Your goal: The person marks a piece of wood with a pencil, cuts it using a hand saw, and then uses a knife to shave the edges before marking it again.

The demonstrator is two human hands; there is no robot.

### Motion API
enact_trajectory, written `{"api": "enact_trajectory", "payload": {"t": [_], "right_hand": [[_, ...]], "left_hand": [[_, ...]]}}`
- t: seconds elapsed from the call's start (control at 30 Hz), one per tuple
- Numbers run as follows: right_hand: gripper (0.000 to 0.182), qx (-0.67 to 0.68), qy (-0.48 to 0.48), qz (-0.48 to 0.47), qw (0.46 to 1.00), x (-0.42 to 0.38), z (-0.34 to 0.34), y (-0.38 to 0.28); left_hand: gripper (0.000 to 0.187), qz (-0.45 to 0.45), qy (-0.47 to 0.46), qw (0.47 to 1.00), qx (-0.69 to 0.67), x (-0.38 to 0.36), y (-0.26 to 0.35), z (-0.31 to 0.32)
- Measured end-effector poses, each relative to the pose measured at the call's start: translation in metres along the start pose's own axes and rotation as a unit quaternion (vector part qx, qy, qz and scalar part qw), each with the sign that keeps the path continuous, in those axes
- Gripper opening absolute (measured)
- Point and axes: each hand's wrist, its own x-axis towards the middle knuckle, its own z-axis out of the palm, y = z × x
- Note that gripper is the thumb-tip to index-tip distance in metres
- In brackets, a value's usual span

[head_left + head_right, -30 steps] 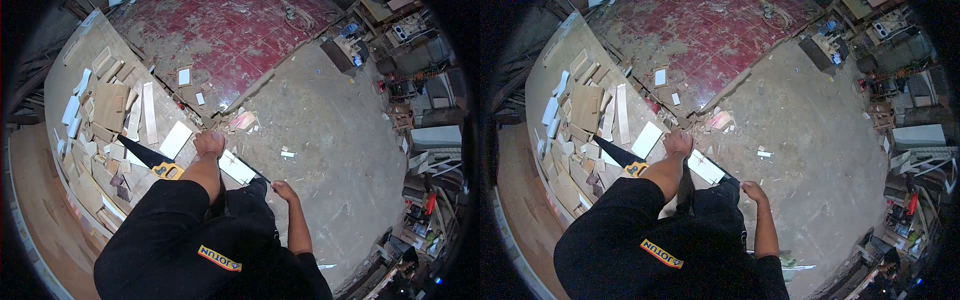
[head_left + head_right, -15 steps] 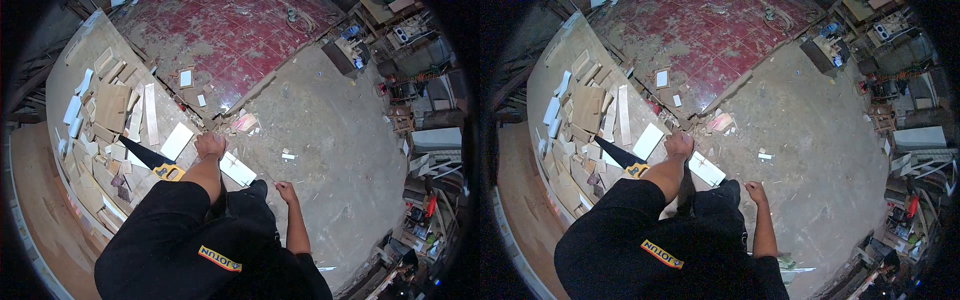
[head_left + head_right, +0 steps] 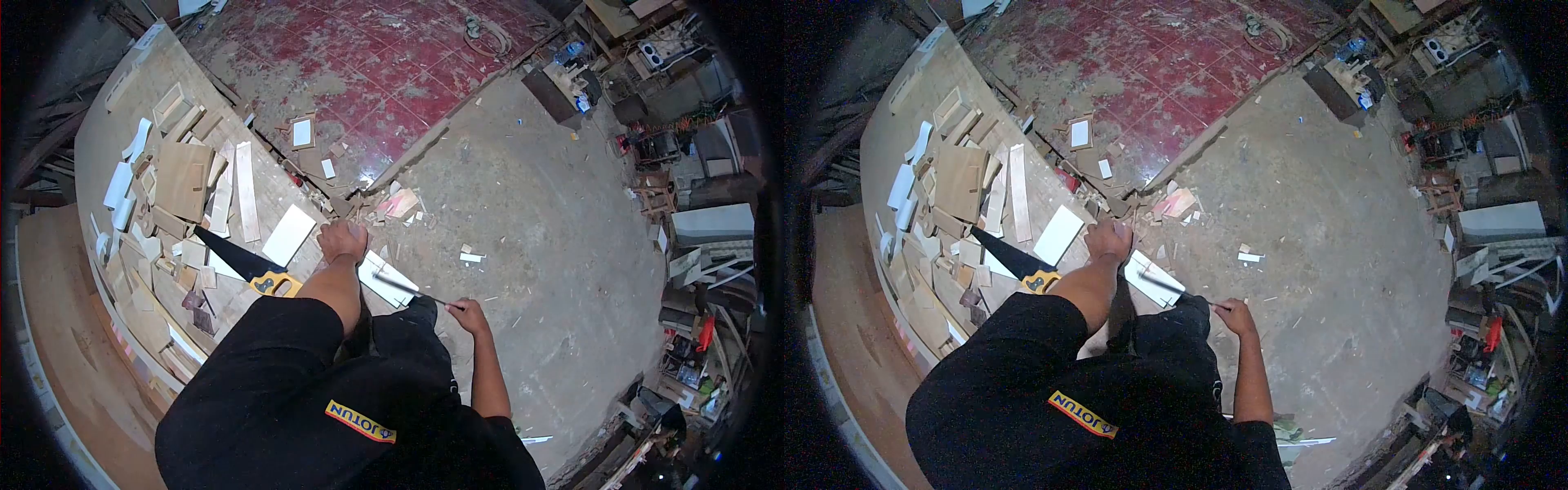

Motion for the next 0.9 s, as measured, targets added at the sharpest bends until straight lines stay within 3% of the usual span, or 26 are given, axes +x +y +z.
{"api": "enact_trajectory", "payload": {"t": [0.13, 0.2, 0.4, 0.6, 0.8, 0.9], "right_hand": [[0.03, -0.031, 0.02, 0.002, 0.999, -0.003, 0.005, 0.008], [0.029, 0.002, 0.096, 0.03, 0.995, -0.002, 0.007, 0.01], [0.029, 0.024, 0.049, -0.018, 0.998, -0.008, 0.009, 0.007], [0.029, 0.02, 0.121, 0.029, 0.992, -0.008, 0.012, 0.003], [0.028, -0.005, 0.062, -0.021, 0.998, -0.007, 0.012, 0.006], [0.028, 0.022, 0.108, 0.027, 0.994, -0.006, 0.011, 0.003]], "left_hand": [[0.059, 0.004, 0.003, 1.0, -0.001, 0.001, -0.002, 0.002], [0.058, 0.008, 0.007, 1.0, 0.004, 0.001, -0.002, 0.002], [0.055, 0.011, 0.016, 1.0, -0.011, 0.0, -0.002, 0.002], [0.054, 0.004, 0.003, 1.0, 0.0, 0.0, 0.0, -0.001], [0.054, 0.005, 0.005, 1.0, -0.003, -0.002, 0.001, -0.003], [0.054, 0.006, 0.005, 1.0, -0.004, -0.001, 0.0, -0.001]]}}
